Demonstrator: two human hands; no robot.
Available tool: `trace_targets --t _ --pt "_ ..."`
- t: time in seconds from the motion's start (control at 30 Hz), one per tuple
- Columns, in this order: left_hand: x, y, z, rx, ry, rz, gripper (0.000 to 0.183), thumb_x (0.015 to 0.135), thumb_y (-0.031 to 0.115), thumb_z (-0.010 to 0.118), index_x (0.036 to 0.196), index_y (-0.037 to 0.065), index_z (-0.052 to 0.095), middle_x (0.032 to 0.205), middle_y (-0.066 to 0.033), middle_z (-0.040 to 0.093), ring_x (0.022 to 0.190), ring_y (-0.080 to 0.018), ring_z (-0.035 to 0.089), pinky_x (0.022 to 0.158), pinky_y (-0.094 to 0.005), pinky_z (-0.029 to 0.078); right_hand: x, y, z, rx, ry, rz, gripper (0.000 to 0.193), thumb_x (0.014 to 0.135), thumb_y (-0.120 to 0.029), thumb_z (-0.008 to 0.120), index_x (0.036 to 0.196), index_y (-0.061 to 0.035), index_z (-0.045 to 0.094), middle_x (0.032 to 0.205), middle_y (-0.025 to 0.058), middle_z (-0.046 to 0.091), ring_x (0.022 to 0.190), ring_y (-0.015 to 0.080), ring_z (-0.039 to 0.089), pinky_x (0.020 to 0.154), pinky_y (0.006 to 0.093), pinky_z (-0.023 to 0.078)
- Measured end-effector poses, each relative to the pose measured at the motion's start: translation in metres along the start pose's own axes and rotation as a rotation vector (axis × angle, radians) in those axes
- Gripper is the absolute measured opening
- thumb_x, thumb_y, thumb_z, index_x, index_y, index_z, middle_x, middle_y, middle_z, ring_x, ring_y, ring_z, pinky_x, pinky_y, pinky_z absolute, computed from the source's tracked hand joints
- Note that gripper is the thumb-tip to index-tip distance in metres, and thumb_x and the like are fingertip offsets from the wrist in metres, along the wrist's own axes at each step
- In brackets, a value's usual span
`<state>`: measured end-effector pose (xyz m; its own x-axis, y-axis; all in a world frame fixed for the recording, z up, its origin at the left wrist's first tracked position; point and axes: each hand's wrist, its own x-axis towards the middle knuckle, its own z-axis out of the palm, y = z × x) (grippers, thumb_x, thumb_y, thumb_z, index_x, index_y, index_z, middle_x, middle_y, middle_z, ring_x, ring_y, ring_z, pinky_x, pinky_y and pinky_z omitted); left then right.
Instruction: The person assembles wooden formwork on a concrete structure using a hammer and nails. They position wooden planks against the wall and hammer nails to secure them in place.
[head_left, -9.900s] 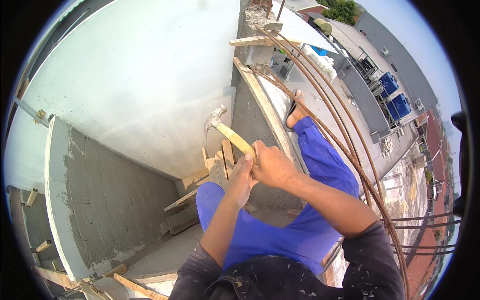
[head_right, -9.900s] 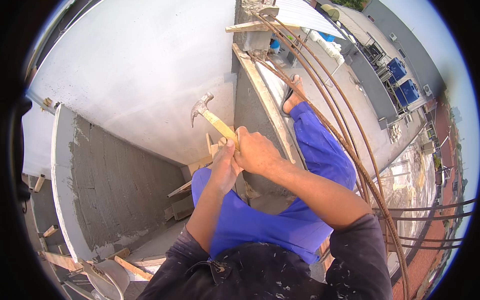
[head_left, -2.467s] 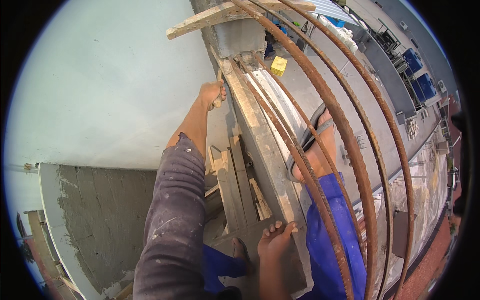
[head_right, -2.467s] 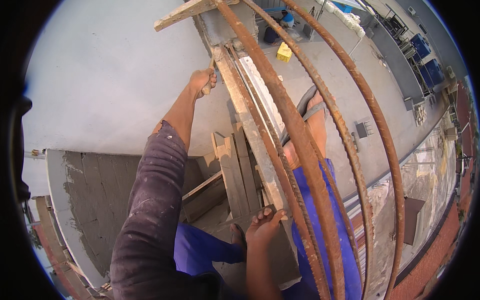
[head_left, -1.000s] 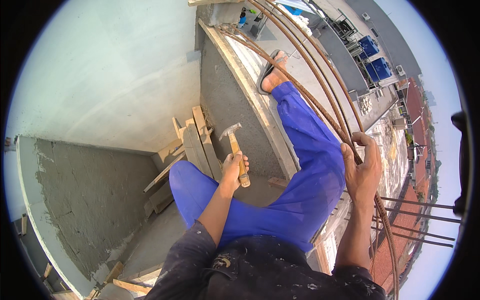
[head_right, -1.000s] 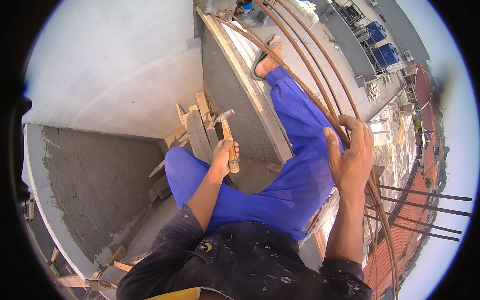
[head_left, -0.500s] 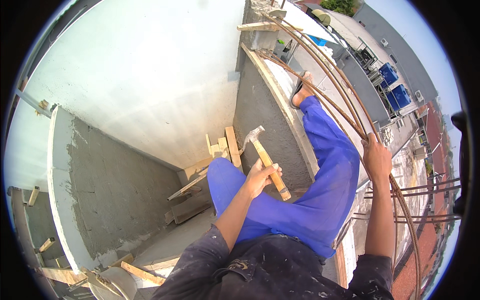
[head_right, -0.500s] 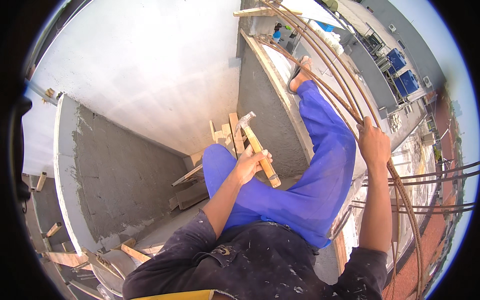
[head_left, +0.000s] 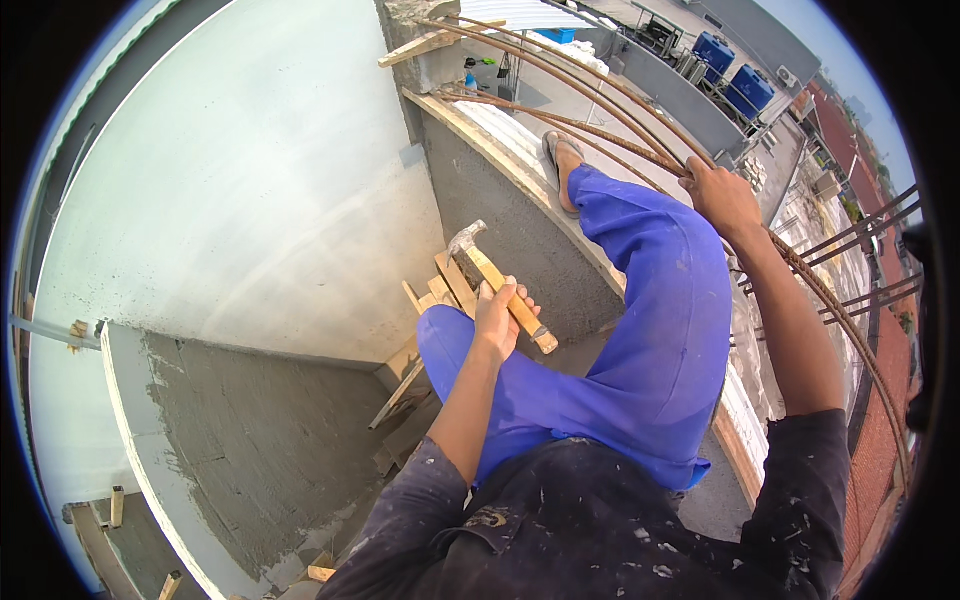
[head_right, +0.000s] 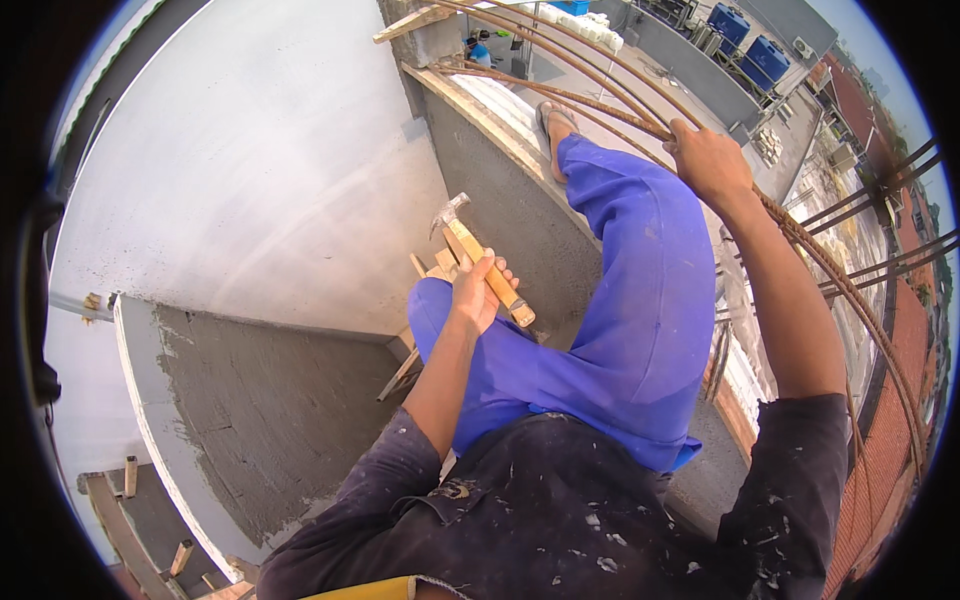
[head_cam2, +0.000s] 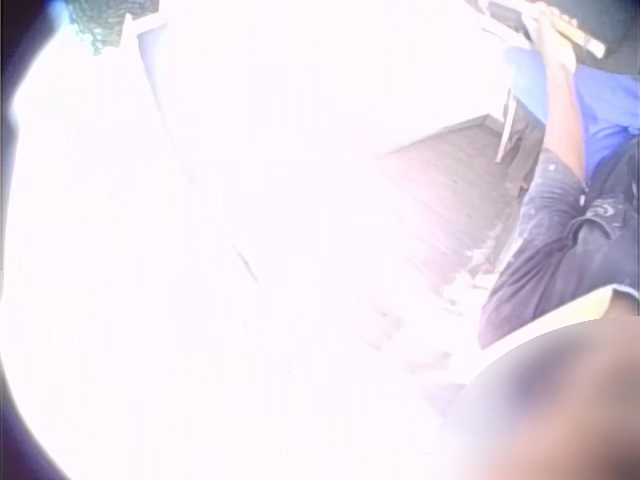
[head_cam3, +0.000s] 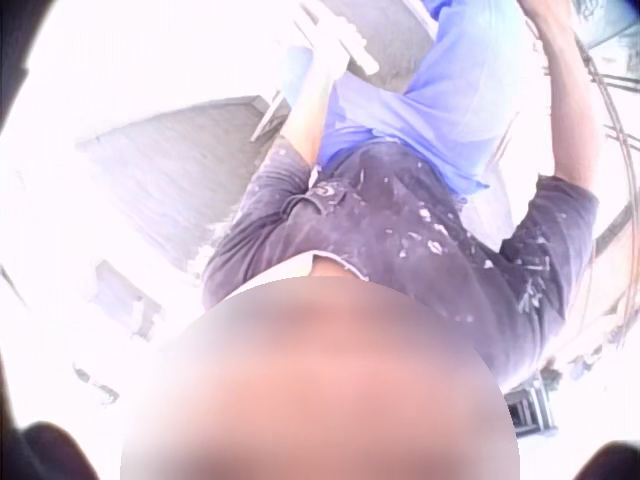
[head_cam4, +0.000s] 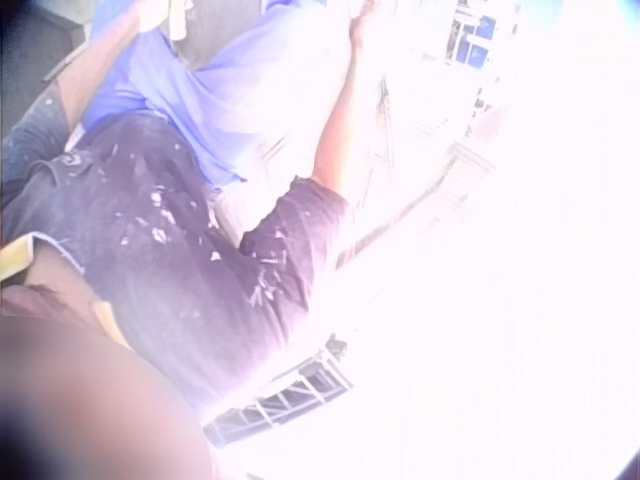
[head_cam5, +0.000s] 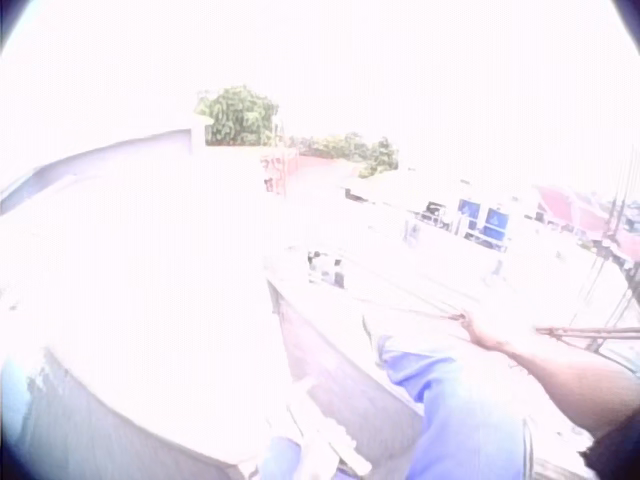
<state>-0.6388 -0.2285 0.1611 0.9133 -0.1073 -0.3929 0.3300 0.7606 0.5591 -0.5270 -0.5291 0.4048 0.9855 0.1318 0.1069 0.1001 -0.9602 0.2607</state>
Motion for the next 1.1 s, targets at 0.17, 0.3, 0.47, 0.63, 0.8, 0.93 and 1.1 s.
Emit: trace_targets --t 0.17,0.3,0.47,0.63,0.8,0.93,1.1 --pt "0.021 -0.017 0.014 0.088 -0.008 -0.040 0.023 0.102 0.019 0.067 0.117 0.013 0.050 0.101 -0.0033 0.058 0.091 -0.0178 0.061 0.086 -0.0388 0.056 0.008 0.003 -0.002 0.070 -0.026 -0.066 0.031 0.102 -0.032 0.060 0.116 -0.0053 0.064 0.098 0.0259 0.073 0.098 0.0450 0.071 0.086 0.0549 0.055" --pt "0.042 -0.026 0.033 0.202 -0.035 -0.054 0.028 0.099 0.020 0.073 0.120 0.015 0.054 0.106 0.0001 0.059 0.099 -0.0151 0.060 0.092 -0.0351 0.050 0.011 0.009 0.002 0.061 -0.035 -0.073 0.030 0.102 -0.031 0.060 0.116 -0.0047 0.065 0.097 0.0251 0.073 0.097 0.0430 0.072 0.085 0.0539 0.056" --pt "0.064 -0.036 0.057 0.181 -0.150 -0.165 0.034 0.097 0.020 0.076 0.124 0.019 0.054 0.112 0.0032 0.058 0.107 -0.0131 0.058 0.095 -0.0353 0.047 0.007 0.009 0.004 0.069 -0.009 -0.122 0.028 0.101 -0.027 0.063 0.116 -0.0035 0.065 0.093 0.0234 0.074 0.090 0.0412 0.073 0.078 0.0526 0.058" --pt "0.076 -0.067 0.091 0.136 -0.170 -0.288 0.049 0.096 0.016 0.076 0.137 0.019 0.050 0.119 0.0027 0.058 0.113 -0.0135 0.060 0.099 -0.0349 0.049 0.012 0.011 0.007 0.109 -0.049 -0.149 0.025 0.101 -0.024 0.063 0.110 -0.0014 0.062 0.081 0.0234 0.071 0.083 0.0421 0.072 0.074 0.0537 0.056" --pt "0.076 -0.082 0.120 0.056 -0.227 -0.282 0.053 0.095 0.016 0.077 0.140 0.019 0.049 0.122 0.0018 0.059 0.116 -0.0146 0.061 0.101 -0.0349 0.053 0.018 0.021 0.013 0.061 -0.069 -0.194 0.028 0.102 -0.026 0.063 0.113 -0.0006 0.060 0.084 0.0208 0.074 0.086 0.0385 0.074 0.078 0.0514 0.058" --pt "0.063 -0.070 0.140 -0.014 -0.212 -0.235 0.051 0.096 0.018 0.076 0.139 0.017 0.049 0.122 0.0014 0.061 0.116 -0.0149 0.062 0.103 -0.0349 0.053 0.011 0.020 0.011 0.003 -0.038 -0.231 0.042 0.099 -0.034 0.067 0.126 -0.0014 0.062 0.101 0.0194 0.076 0.099 0.0347 0.076 0.083 0.0450 0.062" --pt "0.050 -0.040 0.181 -0.096 -0.280 -0.112 0.051 0.096 0.021 0.077 0.138 0.013 0.049 0.122 -0.0006 0.062 0.118 -0.0148 0.062 0.102 -0.0351 0.054 -0.007 0.020 -0.018 0.140 -0.066 -0.218 0.062 0.093 -0.046 0.073 0.131 0.0011 0.059 0.118 0.0214 0.072 0.112 0.0381 0.071 0.091 0.0450 0.059"
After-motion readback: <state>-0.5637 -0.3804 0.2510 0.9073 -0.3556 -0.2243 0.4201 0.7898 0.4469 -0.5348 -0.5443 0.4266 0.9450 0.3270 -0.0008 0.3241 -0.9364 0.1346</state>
